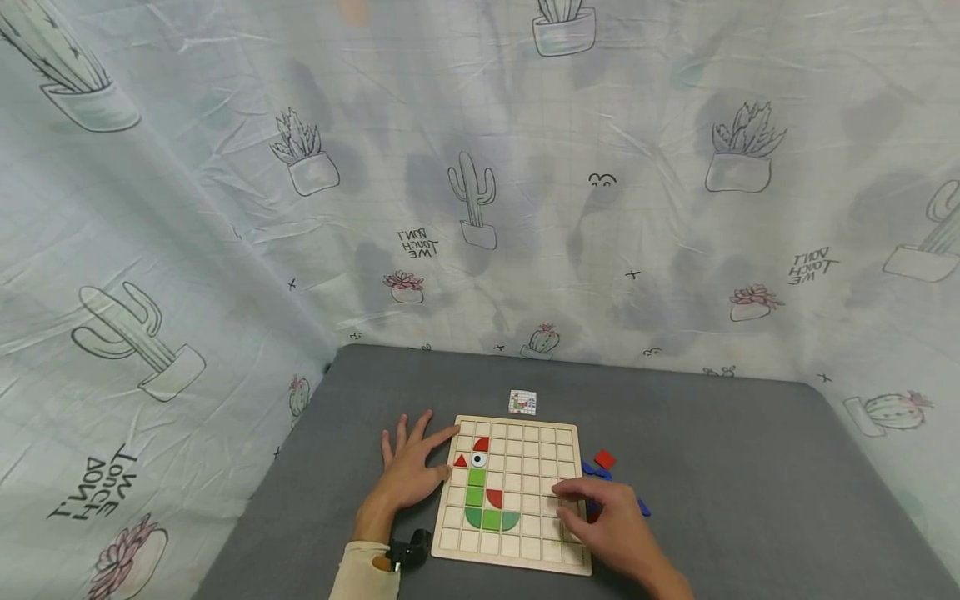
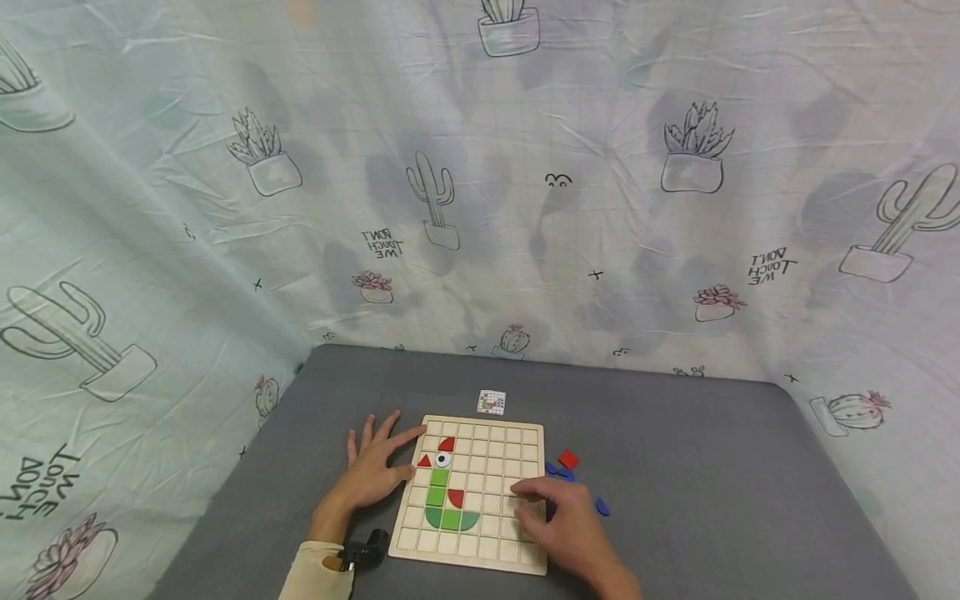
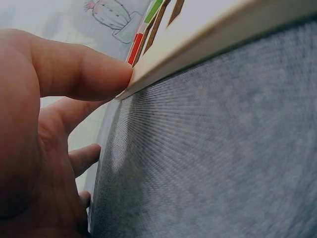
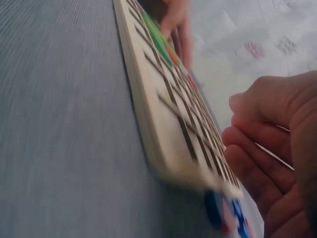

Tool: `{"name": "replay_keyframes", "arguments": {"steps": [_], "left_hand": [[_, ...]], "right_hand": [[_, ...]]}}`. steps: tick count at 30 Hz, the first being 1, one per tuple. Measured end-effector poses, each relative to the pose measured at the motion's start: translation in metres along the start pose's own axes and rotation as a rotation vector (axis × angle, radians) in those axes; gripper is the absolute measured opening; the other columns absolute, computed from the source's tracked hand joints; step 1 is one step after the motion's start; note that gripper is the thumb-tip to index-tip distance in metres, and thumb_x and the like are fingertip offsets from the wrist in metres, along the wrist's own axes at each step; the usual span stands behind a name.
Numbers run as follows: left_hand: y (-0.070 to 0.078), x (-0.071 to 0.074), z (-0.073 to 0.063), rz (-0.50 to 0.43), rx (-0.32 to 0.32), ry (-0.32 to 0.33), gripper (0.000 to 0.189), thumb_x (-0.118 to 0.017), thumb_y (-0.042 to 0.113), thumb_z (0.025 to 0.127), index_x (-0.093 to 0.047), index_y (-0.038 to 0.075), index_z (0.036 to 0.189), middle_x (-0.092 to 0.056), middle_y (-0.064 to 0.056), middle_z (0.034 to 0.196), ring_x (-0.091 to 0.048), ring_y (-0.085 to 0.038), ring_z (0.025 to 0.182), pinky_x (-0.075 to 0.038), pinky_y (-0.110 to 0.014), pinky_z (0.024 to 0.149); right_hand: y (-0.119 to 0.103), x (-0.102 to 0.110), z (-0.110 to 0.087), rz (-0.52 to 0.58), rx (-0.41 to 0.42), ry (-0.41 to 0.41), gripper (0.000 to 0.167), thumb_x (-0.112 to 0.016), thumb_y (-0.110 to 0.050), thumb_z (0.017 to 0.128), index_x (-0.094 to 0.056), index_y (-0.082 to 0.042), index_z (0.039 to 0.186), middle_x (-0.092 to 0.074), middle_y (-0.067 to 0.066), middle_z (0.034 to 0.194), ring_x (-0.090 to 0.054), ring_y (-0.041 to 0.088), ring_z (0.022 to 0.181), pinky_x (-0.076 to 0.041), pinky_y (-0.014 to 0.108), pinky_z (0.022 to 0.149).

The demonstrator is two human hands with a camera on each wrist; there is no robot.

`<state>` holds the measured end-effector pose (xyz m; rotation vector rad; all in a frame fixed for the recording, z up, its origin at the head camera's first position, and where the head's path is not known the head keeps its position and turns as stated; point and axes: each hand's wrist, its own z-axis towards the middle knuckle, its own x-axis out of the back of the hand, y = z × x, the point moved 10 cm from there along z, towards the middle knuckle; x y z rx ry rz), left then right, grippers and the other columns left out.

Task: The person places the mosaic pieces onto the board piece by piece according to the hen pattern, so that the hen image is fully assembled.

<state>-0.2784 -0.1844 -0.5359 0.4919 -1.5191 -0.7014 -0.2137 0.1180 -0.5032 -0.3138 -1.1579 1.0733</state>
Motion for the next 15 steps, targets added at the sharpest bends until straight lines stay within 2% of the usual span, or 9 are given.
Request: {"name": "replay_keyframes", "arguments": {"steps": [4, 9, 15], "left_hand": [[0.001, -0.001, -0.001, 0.006, -0.003, -0.003, 0.066, -0.074, 0.013, 0.089, -0.067, 0.027, 0.153, -0.030, -0.023, 0.179, 0.001, -0.057, 0.167, 0.014, -0.079, 0.127], [-0.002, -0.002, 0.001, 0.007, -0.001, -0.003, 0.065, -0.074, 0.014, 0.090, -0.067, 0.026, 0.154, -0.029, -0.022, 0.179, 0.002, -0.056, 0.168, 0.014, -0.078, 0.127], [-0.003, -0.003, 0.002, 0.006, 0.005, 0.000, 0.065, -0.073, 0.014, 0.090, -0.067, 0.026, 0.154, -0.029, -0.021, 0.179, 0.002, -0.056, 0.168, 0.015, -0.078, 0.127]], "right_hand": [[0.015, 0.014, -0.014, 0.002, -0.076, 0.001, 0.031, -0.090, -0.001, 0.084, -0.084, -0.021, 0.108, -0.081, -0.010, 0.101, -0.072, 0.001, 0.084, -0.061, 0.025, 0.068], [0.024, 0.025, -0.030, -0.005, -0.135, 0.006, 0.031, -0.091, -0.003, 0.085, -0.084, -0.024, 0.107, -0.081, -0.013, 0.102, -0.075, 0.003, 0.087, -0.065, 0.027, 0.075], [0.026, 0.037, -0.042, -0.055, -0.178, 0.048, 0.035, -0.094, -0.006, 0.082, -0.084, -0.030, 0.105, -0.080, -0.021, 0.101, -0.074, -0.001, 0.090, -0.064, 0.026, 0.079]]}}
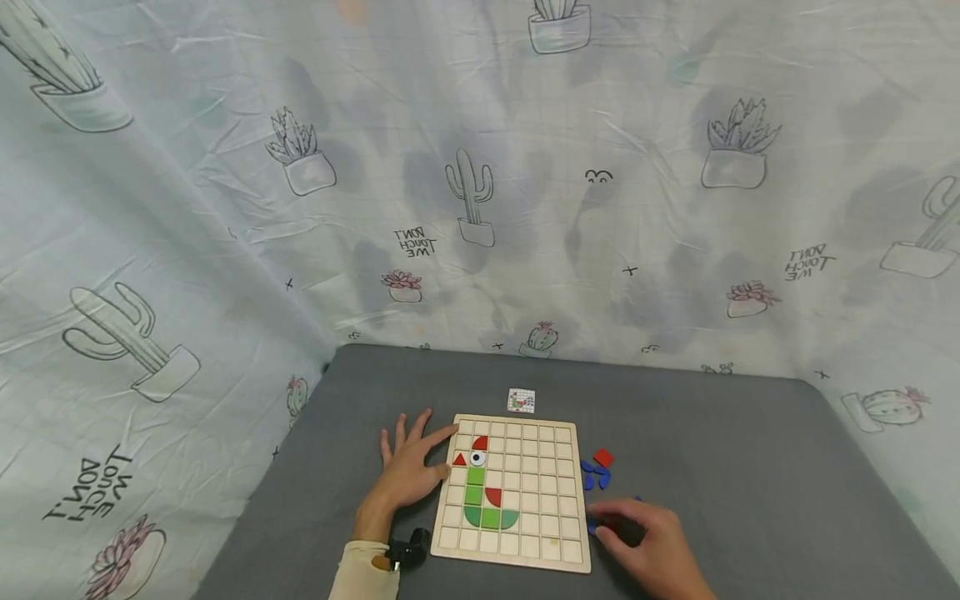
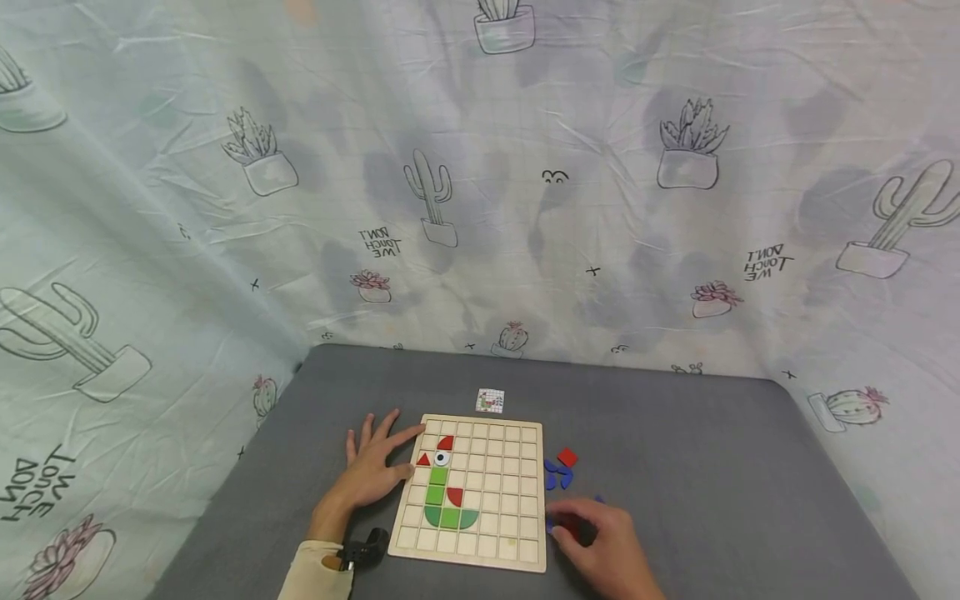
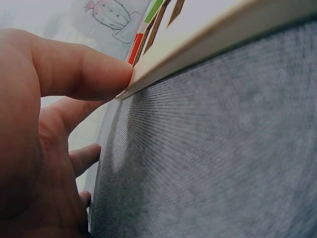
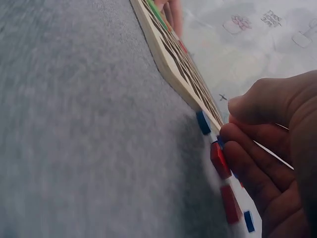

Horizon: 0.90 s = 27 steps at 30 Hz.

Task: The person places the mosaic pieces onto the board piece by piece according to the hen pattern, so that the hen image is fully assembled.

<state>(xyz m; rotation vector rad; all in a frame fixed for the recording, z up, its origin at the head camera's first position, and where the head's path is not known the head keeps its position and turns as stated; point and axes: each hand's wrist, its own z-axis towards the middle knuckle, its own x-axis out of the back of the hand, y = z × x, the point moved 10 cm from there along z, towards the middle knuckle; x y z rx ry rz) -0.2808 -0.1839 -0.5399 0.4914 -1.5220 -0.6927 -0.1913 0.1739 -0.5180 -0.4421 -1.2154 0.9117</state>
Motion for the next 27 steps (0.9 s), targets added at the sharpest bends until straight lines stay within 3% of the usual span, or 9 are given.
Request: {"name": "replay_keyframes", "arguments": {"steps": [3, 11, 20, 27], "left_hand": [[-0.001, 0.000, 0.000, 0.005, 0.009, -0.005, 0.065, -0.073, 0.015, 0.091, -0.066, 0.026, 0.155, -0.028, -0.020, 0.180, 0.003, -0.055, 0.168, 0.015, -0.077, 0.127], [-0.002, 0.000, 0.000, 0.016, 0.006, -0.005, 0.065, -0.073, 0.015, 0.091, -0.065, 0.025, 0.155, -0.028, -0.021, 0.180, 0.003, -0.055, 0.168, 0.015, -0.077, 0.127], [-0.001, 0.001, -0.001, 0.007, 0.000, -0.001, 0.066, -0.073, 0.013, 0.090, -0.066, 0.025, 0.155, -0.028, -0.022, 0.179, 0.002, -0.056, 0.168, 0.015, -0.078, 0.127], [-0.001, 0.001, -0.001, 0.015, 0.005, 0.000, 0.066, -0.073, 0.015, 0.090, -0.065, 0.026, 0.155, -0.028, -0.021, 0.180, 0.002, -0.055, 0.168, 0.014, -0.077, 0.127]], "right_hand": [[0.000, 0.006, -0.003, -0.012, 0.004, 0.014, 0.037, -0.095, -0.005, 0.081, -0.084, -0.031, 0.105, -0.080, -0.021, 0.101, -0.075, 0.000, 0.092, -0.063, 0.022, 0.081], [-0.004, 0.020, -0.005, -0.036, 0.112, 0.071, 0.039, -0.097, -0.002, 0.076, -0.085, -0.023, 0.107, -0.083, -0.013, 0.100, -0.077, 0.003, 0.090, -0.055, 0.008, 0.084], [0.002, 0.024, -0.014, -0.153, 0.105, 0.067, 0.044, -0.099, -0.002, 0.069, -0.085, -0.024, 0.105, -0.082, -0.018, 0.100, -0.075, -0.002, 0.093, -0.051, 0.003, 0.083], [0.001, 0.026, -0.018, -0.149, 0.115, 0.081, 0.048, -0.101, -0.002, 0.067, -0.085, -0.025, 0.105, -0.082, -0.016, 0.098, -0.074, -0.003, 0.091, -0.053, 0.005, 0.079]]}}
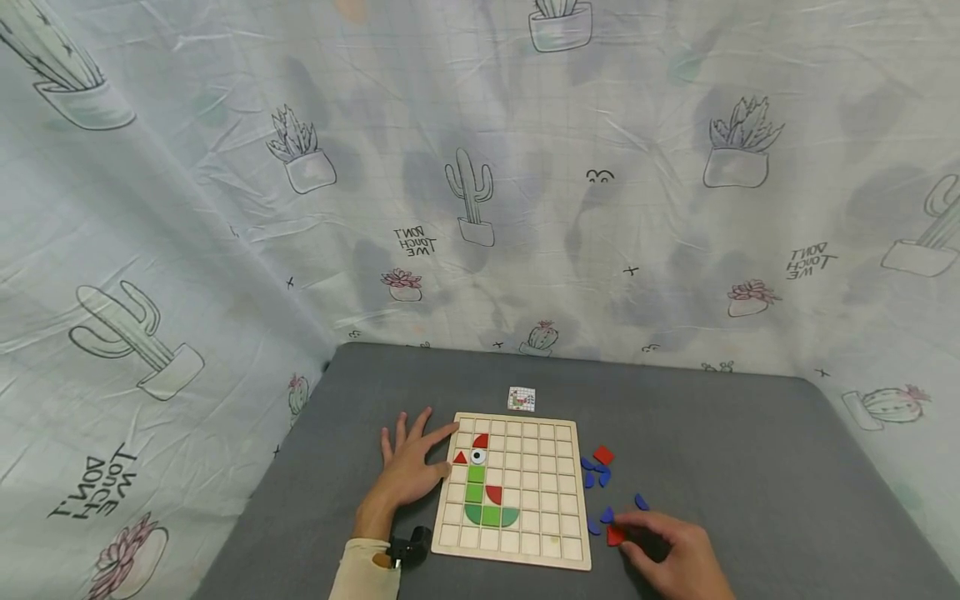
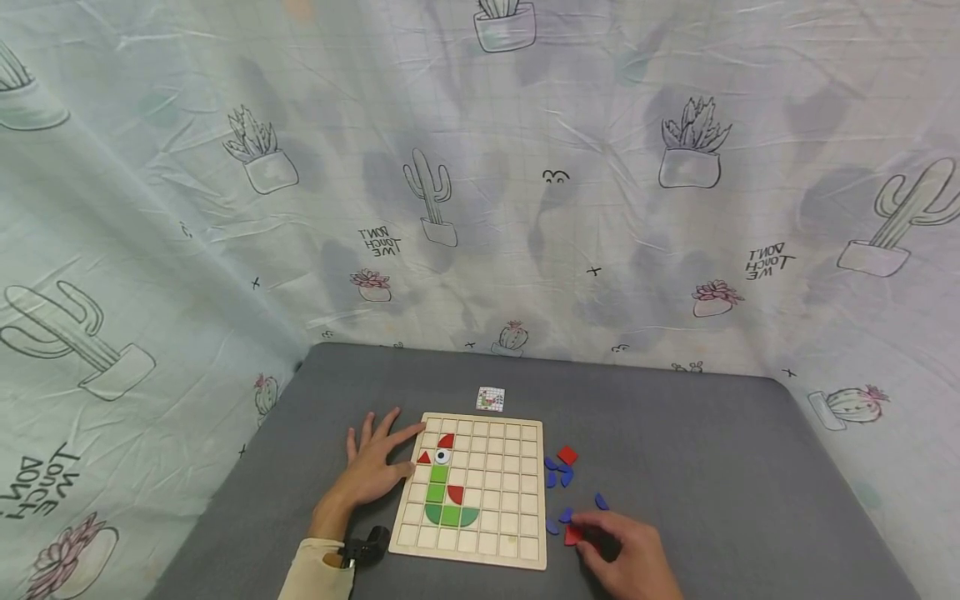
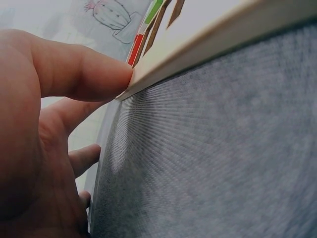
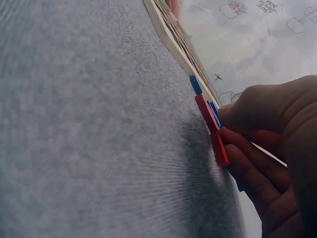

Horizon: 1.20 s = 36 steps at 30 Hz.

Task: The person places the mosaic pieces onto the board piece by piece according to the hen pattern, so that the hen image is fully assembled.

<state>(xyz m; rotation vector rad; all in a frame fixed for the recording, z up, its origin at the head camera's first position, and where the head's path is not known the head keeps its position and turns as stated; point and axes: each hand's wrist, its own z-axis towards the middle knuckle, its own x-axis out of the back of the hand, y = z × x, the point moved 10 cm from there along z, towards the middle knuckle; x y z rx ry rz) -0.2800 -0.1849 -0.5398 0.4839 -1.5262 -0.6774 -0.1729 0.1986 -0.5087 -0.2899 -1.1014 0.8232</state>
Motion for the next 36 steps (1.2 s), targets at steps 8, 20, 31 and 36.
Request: {"name": "replay_keyframes", "arguments": {"steps": [8, 20, 31, 36], "left_hand": [[0.001, 0.001, 0.000, 0.003, -0.004, 0.004, 0.067, -0.072, 0.015, 0.090, -0.065, 0.025, 0.155, -0.028, -0.023, 0.179, 0.001, -0.056, 0.168, 0.014, -0.078, 0.127], [0.001, 0.000, 0.000, 0.011, -0.003, 0.009, 0.066, -0.072, 0.015, 0.090, -0.066, 0.025, 0.155, -0.029, -0.022, 0.179, -0.001, -0.056, 0.168, 0.012, -0.078, 0.127], [0.000, 0.000, 0.000, 0.010, -0.004, 0.006, 0.067, -0.072, 0.015, 0.089, -0.066, 0.027, 0.155, -0.029, -0.022, 0.179, 0.000, -0.055, 0.168, 0.013, -0.078, 0.127], [0.001, 0.000, -0.001, 0.010, -0.009, 0.006, 0.067, -0.072, 0.016, 0.089, -0.066, 0.026, 0.155, -0.029, -0.022, 0.179, 0.000, -0.056, 0.168, 0.013, -0.078, 0.127]], "right_hand": [[-0.003, -0.008, 0.002, -0.003, 0.035, -0.046, 0.051, -0.102, -0.004, 0.066, -0.084, -0.026, 0.108, -0.081, -0.017, 0.102, -0.075, -0.001, 0.092, -0.052, 0.005, 0.082], [-0.013, -0.013, 0.004, 0.045, 0.113, -0.047, 0.048, -0.098, 0.005, 0.068, -0.083, -0.020, 0.107, -0.082, -0.008, 0.098, -0.074, 0.000, 0.088, -0.052, 0.005, 0.078], [-0.020, -0.018, 0.013, 0.034, 0.037, -0.085, 0.037, -0.096, -0.003, 0.077, -0.085, -0.023, 0.106, -0.081, -0.015, 0.100, -0.075, -0.001, 0.090, -0.064, 0.024, 0.076], [-0.028, -0.030, 0.023, 0.087, 0.050, -0.118, 0.036, -0.094, -0.004, 0.082, -0.084, -0.023, 0.110, -0.082, -0.015, 0.104, -0.076, 0.000, 0.094, -0.064, 0.024, 0.079]]}}
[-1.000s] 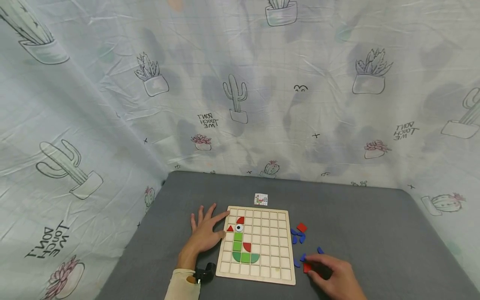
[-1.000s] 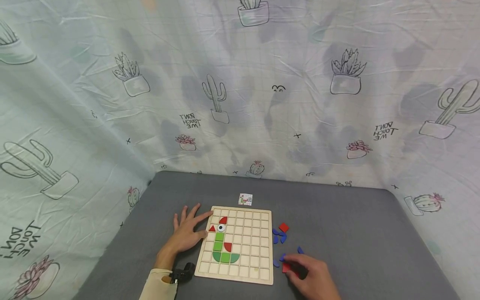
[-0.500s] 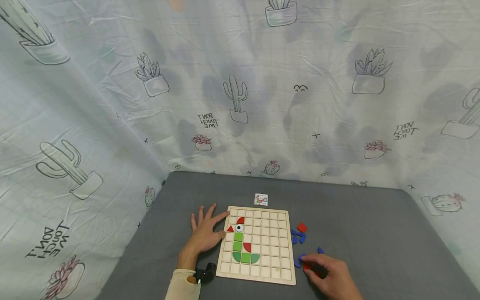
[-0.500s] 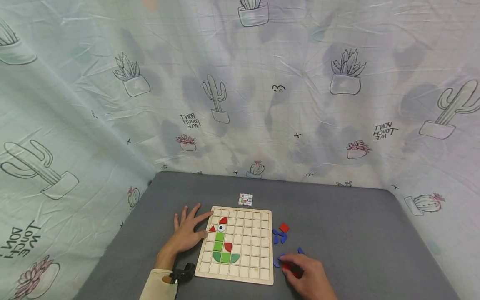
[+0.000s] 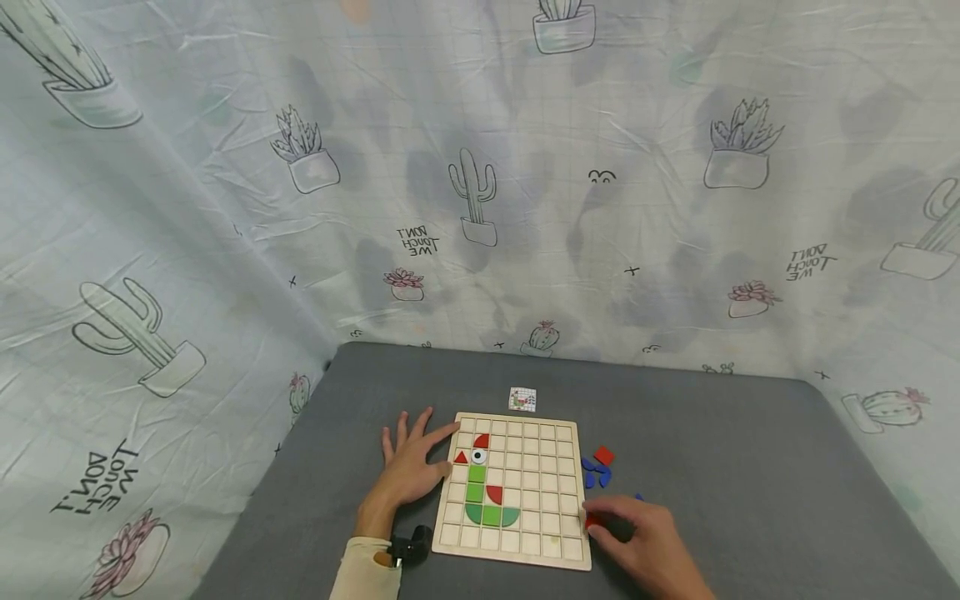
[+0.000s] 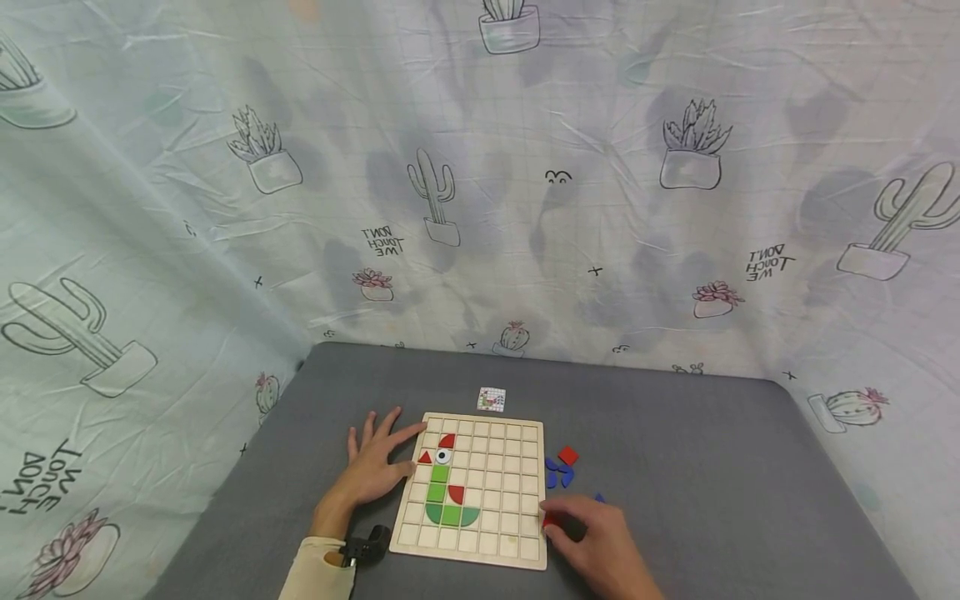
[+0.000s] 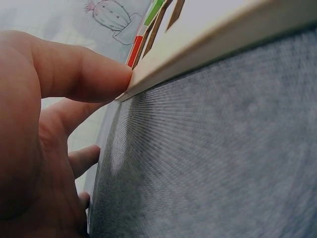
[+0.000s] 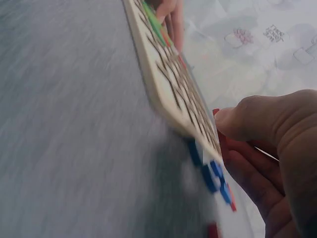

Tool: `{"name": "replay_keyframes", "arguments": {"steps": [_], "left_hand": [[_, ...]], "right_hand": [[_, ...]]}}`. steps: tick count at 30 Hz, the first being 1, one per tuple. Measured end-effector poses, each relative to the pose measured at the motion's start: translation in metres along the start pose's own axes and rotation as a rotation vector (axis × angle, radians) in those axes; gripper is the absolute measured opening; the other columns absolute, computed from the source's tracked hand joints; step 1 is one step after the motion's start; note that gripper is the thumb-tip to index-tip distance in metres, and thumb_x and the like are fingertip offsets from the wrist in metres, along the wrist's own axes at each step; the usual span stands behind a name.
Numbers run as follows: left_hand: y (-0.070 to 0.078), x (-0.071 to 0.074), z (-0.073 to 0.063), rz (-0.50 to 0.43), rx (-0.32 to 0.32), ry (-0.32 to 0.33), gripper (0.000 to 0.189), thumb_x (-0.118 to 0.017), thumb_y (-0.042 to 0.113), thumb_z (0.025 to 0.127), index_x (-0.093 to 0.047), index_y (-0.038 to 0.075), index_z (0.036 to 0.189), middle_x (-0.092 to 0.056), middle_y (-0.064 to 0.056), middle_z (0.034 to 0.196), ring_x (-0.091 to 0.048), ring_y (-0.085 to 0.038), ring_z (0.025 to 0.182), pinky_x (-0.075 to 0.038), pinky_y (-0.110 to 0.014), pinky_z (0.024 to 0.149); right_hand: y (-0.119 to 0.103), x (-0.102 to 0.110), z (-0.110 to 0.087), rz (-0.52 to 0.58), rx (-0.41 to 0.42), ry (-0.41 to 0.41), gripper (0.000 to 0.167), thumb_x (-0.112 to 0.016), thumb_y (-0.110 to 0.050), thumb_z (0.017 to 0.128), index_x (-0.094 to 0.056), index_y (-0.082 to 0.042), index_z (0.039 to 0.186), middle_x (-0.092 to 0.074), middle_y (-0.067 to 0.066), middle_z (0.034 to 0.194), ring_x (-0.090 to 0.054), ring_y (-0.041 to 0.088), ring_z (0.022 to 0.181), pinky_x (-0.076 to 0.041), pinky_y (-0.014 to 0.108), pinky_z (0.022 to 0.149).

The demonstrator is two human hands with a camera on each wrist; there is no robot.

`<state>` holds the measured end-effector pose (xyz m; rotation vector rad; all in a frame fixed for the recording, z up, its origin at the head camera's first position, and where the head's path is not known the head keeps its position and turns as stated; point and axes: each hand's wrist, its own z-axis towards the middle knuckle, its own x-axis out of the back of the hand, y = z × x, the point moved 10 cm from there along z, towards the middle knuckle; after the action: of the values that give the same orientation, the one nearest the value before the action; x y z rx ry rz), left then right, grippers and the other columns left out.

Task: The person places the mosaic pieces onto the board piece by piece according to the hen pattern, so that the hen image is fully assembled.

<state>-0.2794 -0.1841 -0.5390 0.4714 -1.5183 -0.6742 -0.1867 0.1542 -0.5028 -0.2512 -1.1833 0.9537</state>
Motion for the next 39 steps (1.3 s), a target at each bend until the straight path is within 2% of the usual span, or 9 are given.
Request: {"name": "replay_keyframes", "arguments": {"steps": [4, 11, 18, 22, 26, 33, 39], "left_hand": [[0.000, 0.000, 0.000, -0.006, -0.002, -0.003, 0.066, -0.072, 0.015, 0.089, -0.066, 0.027, 0.154, -0.029, -0.022, 0.179, 0.000, -0.056, 0.168, 0.013, -0.079, 0.127], [0.000, -0.003, 0.000, -0.003, -0.002, -0.008, 0.065, -0.071, 0.015, 0.091, -0.066, 0.026, 0.154, -0.029, -0.022, 0.179, 0.001, -0.056, 0.168, 0.013, -0.078, 0.127], [-0.002, -0.004, -0.001, -0.007, -0.003, 0.002, 0.065, -0.070, 0.015, 0.090, -0.066, 0.025, 0.154, -0.029, -0.022, 0.179, 0.000, -0.057, 0.168, 0.013, -0.078, 0.127], [-0.001, -0.003, -0.001, -0.001, -0.007, 0.009, 0.065, -0.071, 0.015, 0.089, -0.067, 0.025, 0.153, -0.030, -0.023, 0.178, -0.001, -0.057, 0.167, 0.012, -0.079, 0.127], [-0.001, -0.003, -0.001, 0.000, -0.006, 0.008, 0.065, -0.071, 0.015, 0.089, -0.067, 0.025, 0.153, -0.030, -0.023, 0.178, -0.001, -0.057, 0.167, 0.012, -0.079, 0.127], [0.000, -0.001, -0.002, -0.006, -0.006, 0.002, 0.065, -0.072, 0.014, 0.089, -0.067, 0.026, 0.153, -0.030, -0.021, 0.179, -0.001, -0.056, 0.168, 0.013, -0.078, 0.127], [-0.001, 0.000, -0.001, -0.002, -0.002, 0.001, 0.065, -0.072, 0.014, 0.090, -0.067, 0.027, 0.153, -0.030, -0.021, 0.179, 0.000, -0.055, 0.168, 0.013, -0.078, 0.128]], "right_hand": [[-0.006, -0.011, 0.010, 0.034, 0.035, -0.016, 0.036, -0.093, -0.002, 0.082, -0.085, -0.021, 0.111, -0.082, -0.014, 0.106, -0.077, 0.003, 0.096, -0.062, 0.019, 0.083], [-0.010, -0.034, 0.026, 0.109, 0.017, -0.110, 0.028, -0.087, -0.004, 0.089, -0.084, -0.020, 0.113, -0.082, -0.011, 0.106, -0.074, 0.003, 0.098, -0.064, 0.028, 0.081], [-0.021, -0.051, 0.038, 0.115, 0.092, -0.145, 0.028, -0.086, -0.004, 0.090, -0.084, -0.020, 0.113, -0.082, -0.010, 0.108, -0.076, 0.006, 0.096, -0.065, 0.027, 0.083], [-0.024, -0.062, 0.044, 0.132, 0.094, -0.187, 0.027, -0.085, -0.005, 0.092, -0.084, -0.019, 0.115, -0.082, -0.008, 0.109, -0.075, 0.007, 0.097, -0.065, 0.028, 0.087], [-0.027, -0.071, 0.049, 0.126, 0.105, -0.215, 0.028, -0.084, -0.004, 0.092, -0.084, -0.020, 0.115, -0.082, -0.008, 0.111, -0.075, 0.006, 0.102, -0.065, 0.029, 0.091], [-0.033, -0.079, 0.055, 0.073, 0.135, -0.216, 0.032, -0.085, -0.001, 0.089, -0.084, -0.018, 0.116, -0.083, -0.007, 0.111, -0.076, 0.005, 0.105, -0.065, 0.032, 0.091], [-0.036, -0.080, 0.057, 0.069, 0.118, -0.227, 0.033, -0.086, 0.001, 0.088, -0.084, -0.016, 0.117, -0.083, -0.005, 0.112, -0.076, 0.006, 0.107, -0.065, 0.032, 0.091]]}}
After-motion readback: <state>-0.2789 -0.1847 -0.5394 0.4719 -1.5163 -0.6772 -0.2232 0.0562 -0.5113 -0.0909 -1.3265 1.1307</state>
